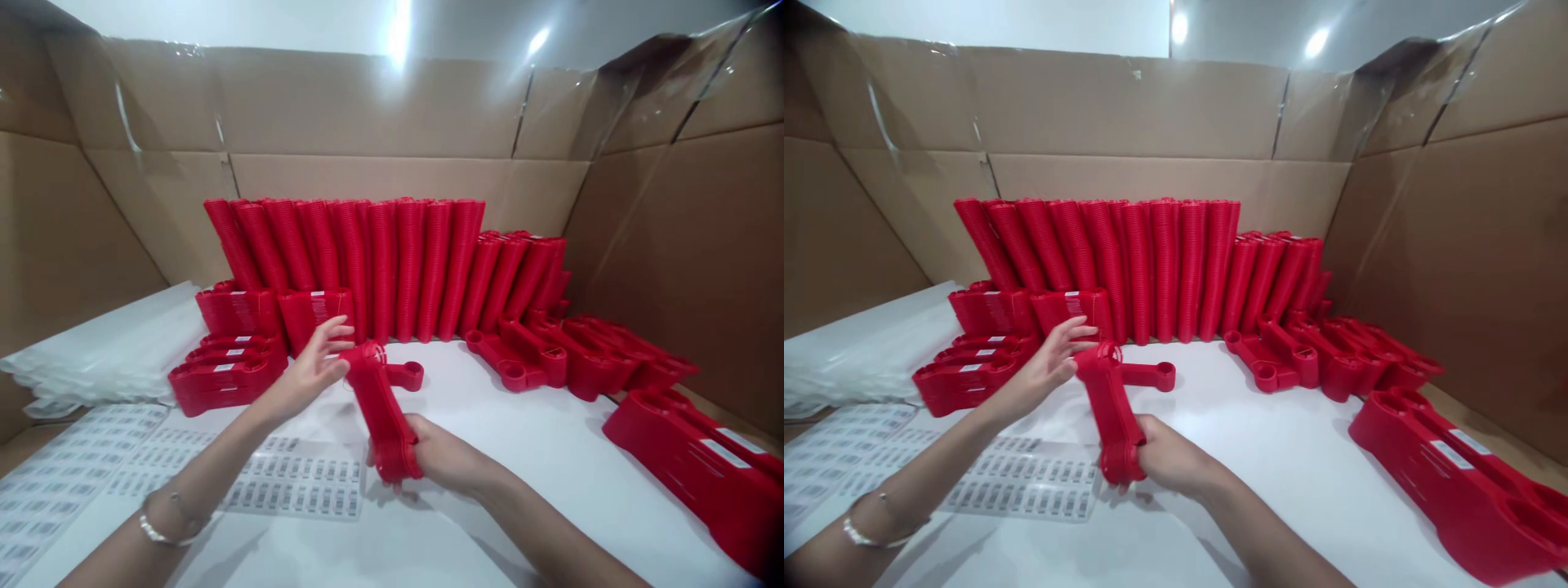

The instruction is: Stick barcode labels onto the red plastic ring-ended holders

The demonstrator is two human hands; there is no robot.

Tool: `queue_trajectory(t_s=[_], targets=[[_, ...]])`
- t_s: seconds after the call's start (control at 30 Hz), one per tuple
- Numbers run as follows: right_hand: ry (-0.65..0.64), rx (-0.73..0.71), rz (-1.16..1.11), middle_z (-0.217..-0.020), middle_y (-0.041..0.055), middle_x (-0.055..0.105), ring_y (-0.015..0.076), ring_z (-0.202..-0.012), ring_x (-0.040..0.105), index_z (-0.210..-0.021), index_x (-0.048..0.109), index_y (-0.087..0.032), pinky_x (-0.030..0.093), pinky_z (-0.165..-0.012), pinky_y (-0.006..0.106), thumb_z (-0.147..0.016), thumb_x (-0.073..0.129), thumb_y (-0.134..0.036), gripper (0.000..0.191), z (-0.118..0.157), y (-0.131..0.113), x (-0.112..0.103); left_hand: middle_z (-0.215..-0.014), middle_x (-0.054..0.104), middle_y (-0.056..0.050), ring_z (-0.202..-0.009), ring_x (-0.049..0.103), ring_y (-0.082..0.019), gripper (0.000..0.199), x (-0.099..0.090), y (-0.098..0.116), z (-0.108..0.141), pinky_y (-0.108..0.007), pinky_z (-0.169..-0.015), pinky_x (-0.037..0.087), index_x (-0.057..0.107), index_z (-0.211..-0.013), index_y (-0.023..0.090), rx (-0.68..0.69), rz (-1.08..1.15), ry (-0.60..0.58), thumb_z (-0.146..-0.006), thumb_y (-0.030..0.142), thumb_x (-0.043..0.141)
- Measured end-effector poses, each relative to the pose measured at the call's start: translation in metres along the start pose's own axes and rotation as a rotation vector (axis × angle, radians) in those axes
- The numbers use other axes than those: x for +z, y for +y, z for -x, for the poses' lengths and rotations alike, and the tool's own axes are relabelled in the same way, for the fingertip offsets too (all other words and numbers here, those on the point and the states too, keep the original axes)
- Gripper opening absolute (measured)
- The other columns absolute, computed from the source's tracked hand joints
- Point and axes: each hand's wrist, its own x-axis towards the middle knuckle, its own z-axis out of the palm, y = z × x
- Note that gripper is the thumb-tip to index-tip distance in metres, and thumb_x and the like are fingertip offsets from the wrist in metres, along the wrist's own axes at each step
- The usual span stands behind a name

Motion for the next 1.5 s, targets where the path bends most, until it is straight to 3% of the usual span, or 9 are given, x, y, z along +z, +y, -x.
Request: queue_trajectory(t_s=[0.17, 0.27, 0.4, 0.53, 0.67, 0.83, 1.07, 1.37, 1.5], targets=[[0.2, -0.174, 0.162, -0.063, -0.0021, 0.048, 0.0091, -0.057, 0.044, -0.071, 0.047, -0.016, 0.036, -0.051, 0.022, -0.058, 0.037, -0.004, 0.02, 0.006, -0.009, -0.017, -0.132, 0.037, -0.007, -0.119, 0.037, -0.031, 0.072, -0.043, -0.012, 0.051, -0.044, -0.095, 0.034, 0.032, -0.131, 0.031, -0.483, -0.602, -0.457, -0.066, 0.039, 0.063], [0.191, -0.157, 0.202, -0.063, -0.0025, 0.046, 0.0096, -0.057, 0.043, -0.072, 0.043, -0.017, 0.034, -0.05, 0.023, -0.059, 0.034, -0.005, 0.02, 0.007, -0.008, -0.017, -0.123, 0.042, -0.008, -0.114, 0.039, -0.03, 0.061, -0.037, -0.016, 0.066, -0.041, -0.092, 0.035, 0.044, -0.124, 0.026, -0.523, -0.726, -0.522, -0.066, 0.037, 0.06], [0.188, -0.124, 0.215, -0.062, -0.004, 0.041, 0.0083, -0.054, 0.038, -0.074, 0.041, -0.018, 0.03, -0.049, 0.022, -0.059, 0.033, -0.005, 0.021, 0.006, 0.001, -0.015, -0.107, 0.049, -0.007, -0.098, 0.045, -0.026, 0.041, -0.003, -0.015, 0.061, -0.036, -0.083, 0.038, 0.055, -0.107, 0.022, -0.431, -0.723, -0.442, -0.071, 0.04, 0.055], [0.282, -0.101, 0.369, -0.06, -0.0046, 0.041, 0.008, -0.052, 0.037, -0.069, 0.039, -0.018, 0.029, -0.048, 0.021, -0.057, 0.032, -0.005, 0.019, 0.002, 0.01, -0.016, -0.104, 0.05, -0.006, -0.094, 0.045, -0.025, 0.045, 0.021, -0.018, 0.054, -0.036, -0.081, 0.037, 0.053, -0.109, 0.024, -0.357, -0.693, -0.329, -0.07, 0.045, 0.058], [0.308, -0.036, 0.51, -0.062, -0.003, 0.045, 0.0097, -0.055, 0.042, -0.068, 0.04, -0.019, 0.031, -0.049, 0.021, -0.058, 0.033, -0.005, 0.019, 0.0, 0.016, -0.012, -0.101, 0.05, -0.007, -0.093, 0.047, -0.023, 0.037, 0.023, -0.03, 0.053, -0.034, -0.078, 0.038, 0.053, -0.109, 0.021, -0.331, -0.64, -0.19, -0.08, 0.043, 0.044], [0.365, 0.006, 0.672, -0.065, -0.0014, 0.048, 0.0101, -0.055, 0.043, -0.069, 0.041, -0.019, 0.03, -0.049, 0.021, -0.059, 0.034, -0.004, 0.019, 0.0, 0.018, -0.006, -0.093, 0.051, -0.004, -0.069, 0.052, -0.016, 0.027, 0.024, -0.036, 0.055, -0.029, -0.065, 0.04, 0.057, -0.091, 0.02, -0.393, -0.607, -0.215, -0.084, 0.036, 0.037], [0.403, 0.039, 0.803, -0.074, 0.002, 0.052, 0.0113, -0.06, 0.045, -0.072, 0.044, -0.018, 0.029, -0.05, 0.021, -0.063, 0.036, -0.004, 0.018, 0.002, 0.018, -0.003, -0.096, 0.049, -0.004, -0.067, 0.053, -0.015, 0.023, 0.031, -0.037, 0.056, -0.028, -0.061, 0.04, 0.054, -0.09, 0.02, -0.379, -0.591, -0.195, -0.083, 0.033, 0.037], [0.457, 0.083, 0.877, -0.074, 0.0027, 0.054, 0.0125, -0.059, 0.046, -0.071, 0.045, -0.018, 0.028, -0.049, 0.022, -0.067, 0.038, -0.006, 0.015, 0.002, 0.018, 0.003, -0.076, 0.054, -0.001, -0.068, 0.051, -0.014, 0.02, 0.041, 0.016, 0.053, -0.025, -0.062, 0.04, 0.054, -0.074, 0.021, -0.195, -0.357, -0.058, -0.084, 0.036, 0.045], [0.461, 0.091, 0.931, -0.076, 0.0043, 0.053, 0.0131, -0.06, 0.046, -0.076, 0.047, -0.018, 0.026, -0.049, 0.023, -0.069, 0.039, -0.007, 0.015, 0.002, 0.016, 0.007, -0.074, 0.06, 0.0, -0.069, 0.054, -0.015, 0.021, 0.058, 0.028, 0.05, -0.025, -0.064, 0.042, 0.058, -0.073, 0.021, -0.24, -0.242, 0.035, -0.082, 0.037, 0.049]])
